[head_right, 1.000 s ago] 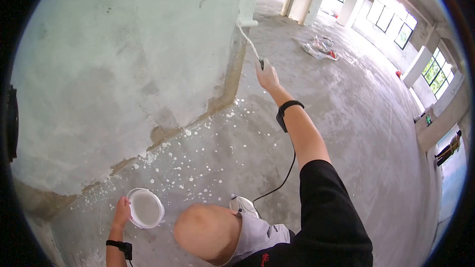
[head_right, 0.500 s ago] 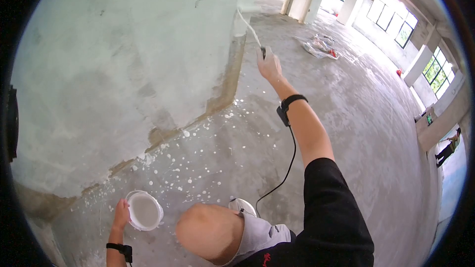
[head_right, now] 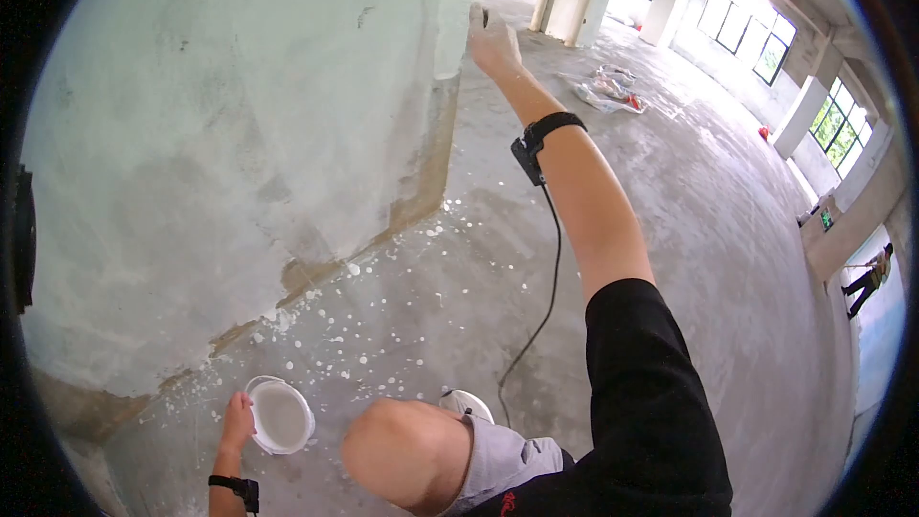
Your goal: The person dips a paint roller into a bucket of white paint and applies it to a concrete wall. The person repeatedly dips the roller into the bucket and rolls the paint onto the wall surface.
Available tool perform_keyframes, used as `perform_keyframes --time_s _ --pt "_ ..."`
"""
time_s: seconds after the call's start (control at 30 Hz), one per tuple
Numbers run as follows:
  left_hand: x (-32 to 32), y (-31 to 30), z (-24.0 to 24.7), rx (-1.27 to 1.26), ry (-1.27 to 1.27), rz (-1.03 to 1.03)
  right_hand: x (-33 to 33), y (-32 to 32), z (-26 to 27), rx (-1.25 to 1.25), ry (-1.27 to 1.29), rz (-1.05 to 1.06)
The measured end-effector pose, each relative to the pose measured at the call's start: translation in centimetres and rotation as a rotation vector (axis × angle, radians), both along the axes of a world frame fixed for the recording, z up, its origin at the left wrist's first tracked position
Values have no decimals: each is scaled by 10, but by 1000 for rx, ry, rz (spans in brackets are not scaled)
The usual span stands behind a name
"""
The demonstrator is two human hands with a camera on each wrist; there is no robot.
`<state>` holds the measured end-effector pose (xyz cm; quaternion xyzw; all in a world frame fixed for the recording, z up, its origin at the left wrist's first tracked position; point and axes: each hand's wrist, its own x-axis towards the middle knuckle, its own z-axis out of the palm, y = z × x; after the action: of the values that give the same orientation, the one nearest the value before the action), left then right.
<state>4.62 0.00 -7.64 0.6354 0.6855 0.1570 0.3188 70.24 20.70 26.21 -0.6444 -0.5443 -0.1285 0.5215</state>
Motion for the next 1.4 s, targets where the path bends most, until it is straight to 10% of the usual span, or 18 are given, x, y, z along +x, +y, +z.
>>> perform_keyframes --time_s 0.73,0.97,1.2,1.4 --pt "-13 -10 -3 -11 38 33 -13 -69 -285 -611 218 -5" --pt "-22 -9 -13 64 54 -37 -8 -70 -287 -540 176 -59" --pt "12 -8 37 -168 -74 96 14 -39 -206 -379 153 -75" --pt "-20 1 -20 138 45 -86 47 -6 -121 -188 9 -54"
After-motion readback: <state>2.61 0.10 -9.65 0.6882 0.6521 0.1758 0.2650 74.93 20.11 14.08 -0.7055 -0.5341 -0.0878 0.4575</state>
